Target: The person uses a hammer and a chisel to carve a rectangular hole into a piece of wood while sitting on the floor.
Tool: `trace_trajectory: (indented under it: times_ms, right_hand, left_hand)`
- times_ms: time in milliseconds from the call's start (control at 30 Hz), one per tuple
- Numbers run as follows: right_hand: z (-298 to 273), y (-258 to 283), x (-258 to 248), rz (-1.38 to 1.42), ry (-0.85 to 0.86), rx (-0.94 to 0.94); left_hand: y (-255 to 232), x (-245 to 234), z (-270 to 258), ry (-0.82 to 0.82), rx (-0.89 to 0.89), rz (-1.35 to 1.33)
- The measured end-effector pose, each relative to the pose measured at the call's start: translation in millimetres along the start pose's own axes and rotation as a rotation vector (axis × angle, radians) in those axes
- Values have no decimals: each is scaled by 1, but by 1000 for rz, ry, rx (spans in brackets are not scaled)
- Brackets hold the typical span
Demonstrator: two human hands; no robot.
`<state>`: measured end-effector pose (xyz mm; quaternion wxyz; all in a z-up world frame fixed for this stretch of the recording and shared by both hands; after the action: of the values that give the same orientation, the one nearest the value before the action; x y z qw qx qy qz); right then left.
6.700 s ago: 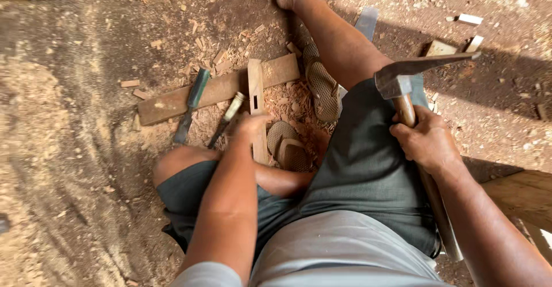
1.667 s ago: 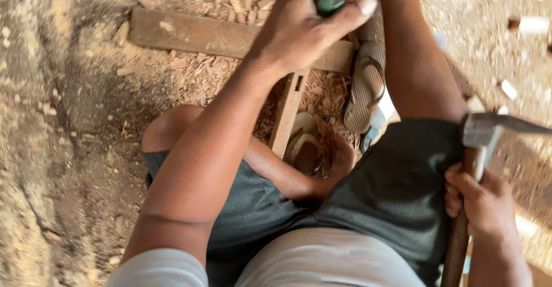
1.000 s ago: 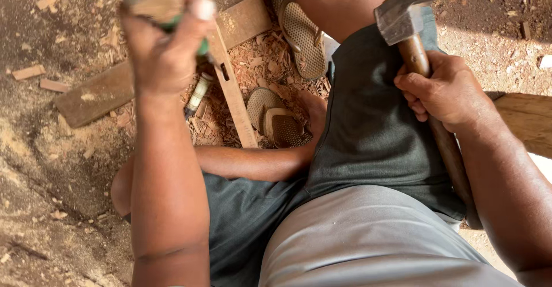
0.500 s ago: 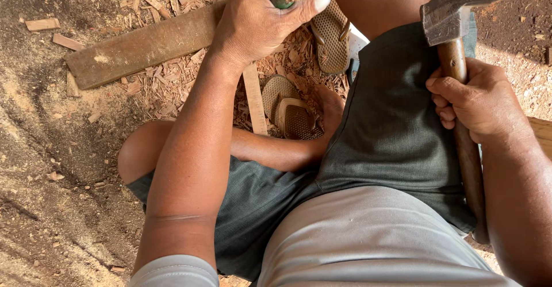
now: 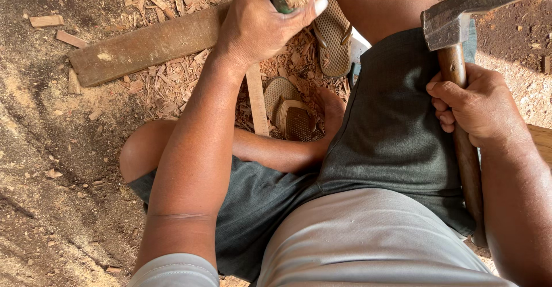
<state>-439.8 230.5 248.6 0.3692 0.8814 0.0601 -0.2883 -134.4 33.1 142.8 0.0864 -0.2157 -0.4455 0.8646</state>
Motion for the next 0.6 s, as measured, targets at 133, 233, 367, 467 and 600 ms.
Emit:
trace_trajectory:
  times_ms: [133,233,367,467,600]
  right_hand:
    - [-2,4,2,-11,0,-13]
    - [-13,14,6,-170,-62,-49]
    - [-46,43,15,-556,-218,-309]
    - [-73,73,25,-573,-210,-542]
    - [-76,113,57,-629,-77,-747]
  left_hand:
    - [-3,6,-2,2,28,42]
    - [-3,9,-8,37,80,-33]
    - [0,8,-19,2,59,129]
    - [-3,2,-21,-1,69,146]
    - [-20,-3,-14,58,-3,53]
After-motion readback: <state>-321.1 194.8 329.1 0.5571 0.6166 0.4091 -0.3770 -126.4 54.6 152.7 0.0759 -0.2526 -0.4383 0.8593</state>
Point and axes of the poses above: each hand's wrist, its own z-axis towards the middle knuckle, its own x-axis out of the palm, y = z × x, the point moved 1 cm from there along z, towards the middle knuckle
